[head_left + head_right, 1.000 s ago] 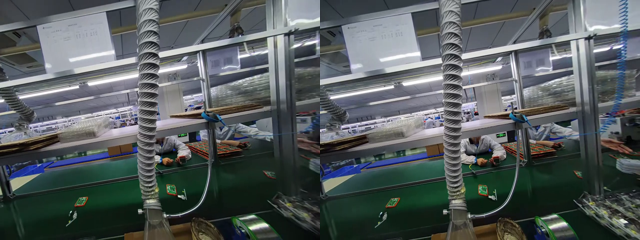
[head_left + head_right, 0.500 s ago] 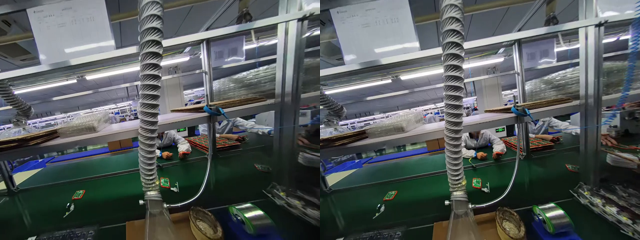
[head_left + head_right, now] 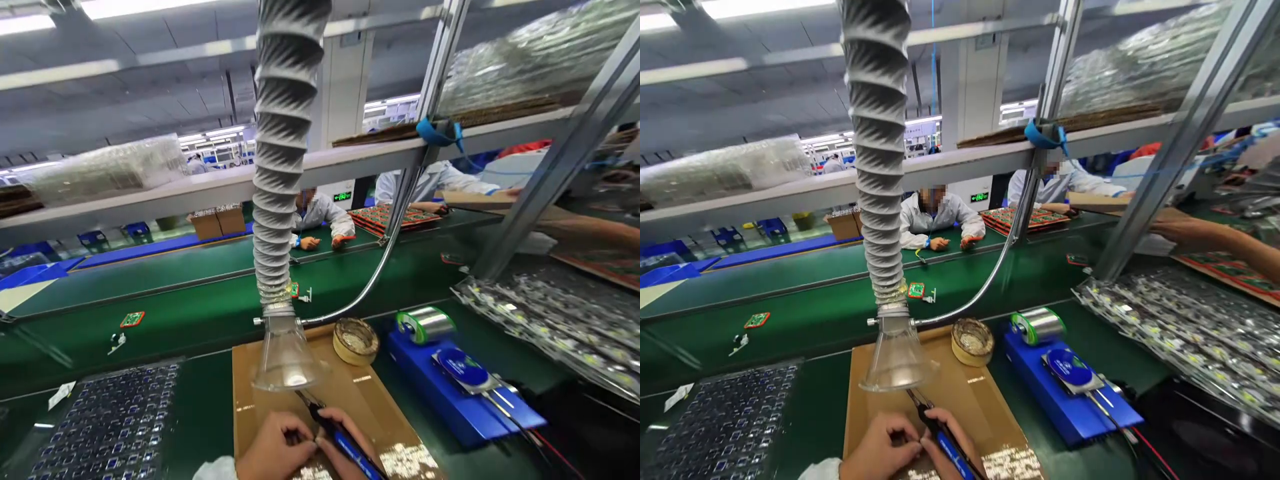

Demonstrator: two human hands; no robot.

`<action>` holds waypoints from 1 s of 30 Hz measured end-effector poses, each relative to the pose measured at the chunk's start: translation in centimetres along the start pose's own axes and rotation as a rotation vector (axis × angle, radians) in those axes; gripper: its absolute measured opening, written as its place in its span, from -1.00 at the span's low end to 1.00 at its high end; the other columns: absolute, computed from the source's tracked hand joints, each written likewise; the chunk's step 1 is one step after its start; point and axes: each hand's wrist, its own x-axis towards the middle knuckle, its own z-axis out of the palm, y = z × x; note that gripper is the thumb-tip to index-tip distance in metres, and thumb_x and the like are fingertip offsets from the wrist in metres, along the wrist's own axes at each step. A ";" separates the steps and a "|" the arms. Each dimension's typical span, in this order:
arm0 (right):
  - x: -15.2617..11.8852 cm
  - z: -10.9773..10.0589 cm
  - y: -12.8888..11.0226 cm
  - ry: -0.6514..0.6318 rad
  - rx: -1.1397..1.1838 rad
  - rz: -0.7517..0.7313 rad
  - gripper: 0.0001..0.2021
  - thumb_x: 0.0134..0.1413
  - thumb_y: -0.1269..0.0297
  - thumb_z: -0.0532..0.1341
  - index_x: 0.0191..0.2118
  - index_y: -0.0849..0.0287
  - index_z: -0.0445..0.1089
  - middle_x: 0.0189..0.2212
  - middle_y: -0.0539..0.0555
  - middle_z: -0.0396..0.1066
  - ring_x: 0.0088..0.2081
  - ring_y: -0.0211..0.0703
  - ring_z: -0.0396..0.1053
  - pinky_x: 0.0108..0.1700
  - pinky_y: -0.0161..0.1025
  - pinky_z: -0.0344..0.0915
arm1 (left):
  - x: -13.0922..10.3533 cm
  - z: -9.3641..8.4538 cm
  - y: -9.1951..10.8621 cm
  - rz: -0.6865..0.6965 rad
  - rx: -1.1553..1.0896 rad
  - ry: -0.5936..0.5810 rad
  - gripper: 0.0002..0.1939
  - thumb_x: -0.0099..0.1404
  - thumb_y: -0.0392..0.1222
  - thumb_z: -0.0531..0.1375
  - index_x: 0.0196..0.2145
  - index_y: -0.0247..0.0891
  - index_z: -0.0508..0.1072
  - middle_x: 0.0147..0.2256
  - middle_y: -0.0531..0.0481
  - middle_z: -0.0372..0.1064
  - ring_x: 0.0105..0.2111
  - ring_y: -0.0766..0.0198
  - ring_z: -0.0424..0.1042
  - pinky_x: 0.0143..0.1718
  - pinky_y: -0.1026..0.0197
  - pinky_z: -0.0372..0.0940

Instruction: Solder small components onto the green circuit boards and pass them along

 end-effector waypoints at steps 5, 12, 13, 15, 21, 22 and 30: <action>-0.5 0.1 -0.8 -0.049 0.039 -0.004 -0.55 0.06 -0.14 0.37 -0.05 0.04 0.48 -0.34 0.04 0.57 -0.30 -0.09 0.55 -0.20 -0.27 0.47 | -0.7 -0.4 1.4 0.078 -0.004 0.003 -0.85 0.18 -0.20 0.30 -0.42 -0.33 0.65 -0.42 -0.10 0.54 -0.39 0.25 0.40 -0.30 0.23 0.23; -0.3 -0.7 -0.2 -0.144 0.045 -0.019 -0.60 0.16 -0.11 0.33 -0.03 0.06 0.47 -0.29 0.07 0.57 -0.24 -0.06 0.57 -0.13 -0.24 0.51 | -0.8 -0.3 1.2 0.120 -0.055 0.008 -0.81 0.19 -0.16 0.29 -0.46 -0.32 0.62 -0.45 -0.10 0.52 -0.41 0.25 0.41 -0.32 0.24 0.22; -0.3 -0.9 -0.1 -0.159 0.036 -0.023 -0.61 0.17 -0.09 0.33 -0.02 0.05 0.47 -0.28 0.06 0.57 -0.24 -0.08 0.57 -0.12 -0.25 0.51 | -0.8 -0.3 1.2 0.117 -0.055 0.015 -0.81 0.20 -0.15 0.29 -0.46 -0.32 0.62 -0.45 -0.10 0.52 -0.41 0.25 0.41 -0.32 0.24 0.23; -0.3 -1.1 -0.1 -0.182 0.018 -0.026 -0.64 0.20 -0.03 0.32 0.00 0.04 0.46 -0.27 0.05 0.57 -0.24 -0.11 0.57 -0.11 -0.27 0.50 | -0.8 -0.4 1.3 0.112 -0.045 0.022 -0.79 0.20 -0.13 0.29 -0.46 -0.32 0.61 -0.45 -0.10 0.53 -0.41 0.25 0.40 -0.31 0.24 0.23; -0.3 -0.9 -0.3 -0.175 0.022 -0.051 -0.67 0.23 -0.01 0.29 0.00 0.04 0.47 -0.25 0.06 0.58 -0.21 -0.08 0.57 -0.09 -0.26 0.50 | -0.9 -0.3 2.1 0.123 0.029 0.035 -0.79 0.21 -0.14 0.25 -0.44 -0.31 0.63 -0.46 -0.11 0.53 -0.43 0.26 0.37 -0.34 0.24 0.21; -0.3 -0.8 -0.4 -0.163 0.018 -0.054 -0.67 0.23 -0.03 0.29 -0.01 0.05 0.48 -0.26 0.07 0.58 -0.22 -0.08 0.57 -0.10 -0.25 0.50 | -1.1 -0.3 2.2 0.132 0.050 0.027 -0.79 0.21 -0.15 0.25 -0.43 -0.31 0.64 -0.48 -0.10 0.51 -0.46 0.27 0.35 -0.37 0.25 0.18; -0.4 -3.0 -0.1 -0.004 -0.094 0.004 -0.58 0.15 -0.18 0.31 -0.06 0.03 0.55 -0.29 0.09 0.61 -0.24 -0.02 0.59 -0.18 -0.27 0.51 | -2.1 -7.5 0.2 0.050 0.237 0.200 -0.67 0.35 -0.04 0.16 -0.39 -0.29 0.62 -0.43 -0.07 0.53 -0.43 0.24 0.40 -0.37 0.26 0.19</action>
